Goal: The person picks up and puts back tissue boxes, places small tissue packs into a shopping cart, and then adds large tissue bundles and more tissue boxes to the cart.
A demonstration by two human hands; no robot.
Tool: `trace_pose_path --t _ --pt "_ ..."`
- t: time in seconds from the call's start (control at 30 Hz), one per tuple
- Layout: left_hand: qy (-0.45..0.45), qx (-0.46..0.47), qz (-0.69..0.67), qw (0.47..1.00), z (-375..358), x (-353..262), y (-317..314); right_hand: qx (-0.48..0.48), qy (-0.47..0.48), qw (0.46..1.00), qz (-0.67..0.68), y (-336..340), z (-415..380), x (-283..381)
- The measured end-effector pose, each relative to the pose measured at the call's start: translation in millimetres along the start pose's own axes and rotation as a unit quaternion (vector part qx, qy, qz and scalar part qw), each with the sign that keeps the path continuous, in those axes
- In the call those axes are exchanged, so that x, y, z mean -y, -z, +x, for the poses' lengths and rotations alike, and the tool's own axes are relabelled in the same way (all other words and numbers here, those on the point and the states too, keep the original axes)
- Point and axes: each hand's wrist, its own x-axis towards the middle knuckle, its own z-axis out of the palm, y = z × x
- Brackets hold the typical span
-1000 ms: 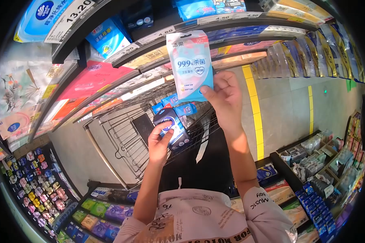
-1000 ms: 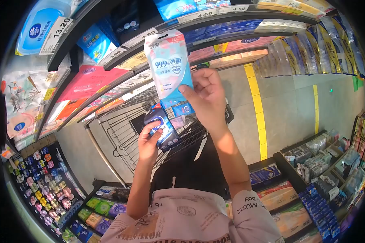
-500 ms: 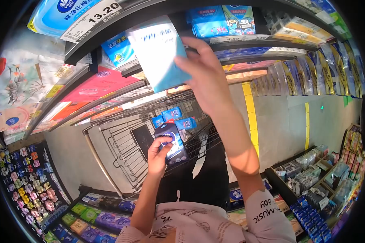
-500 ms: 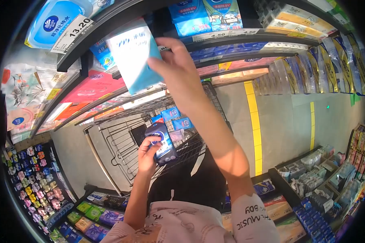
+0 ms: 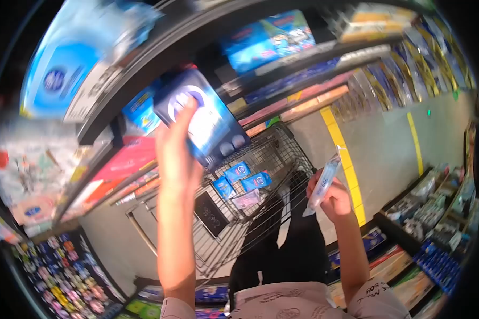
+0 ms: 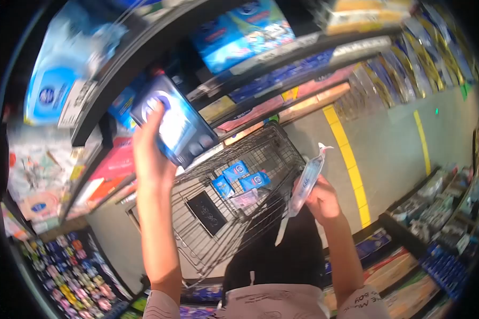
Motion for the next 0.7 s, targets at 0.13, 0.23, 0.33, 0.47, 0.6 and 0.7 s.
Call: trace_pose_path --t 0.13,0.23,0.33,0.47,0.6,0.7 --pt "-0.010 0.091 -0.046 0.995 75.7 2.6 -8.4 0.003 0.022 1.000 -0.010 0.9 -6.6 8.7" --pt "-0.003 0.107 -0.094 0.990 89.7 -4.7 -28.4 0.083 0.025 0.996 -0.033 17.3 -4.4 4.7" --pt "0.048 0.209 -0.134 0.967 109.9 -19.2 -35.8 0.100 -0.004 0.995 -0.017 17.8 -5.4 2.8" --pt "-0.009 0.094 -0.036 0.995 111.2 -15.1 -80.5 0.084 -0.026 0.996 -0.013 20.5 -13.7 1.9" --pt "0.052 0.156 -0.063 0.984 135.6 -7.9 -73.5 0.082 -0.026 0.996 0.009 35.9 -24.5 -2.0" --pt "0.043 0.160 -0.067 0.984 135.1 -3.9 -82.9 0.092 -0.001 0.996 0.014 58.2 -28.9 -11.6"
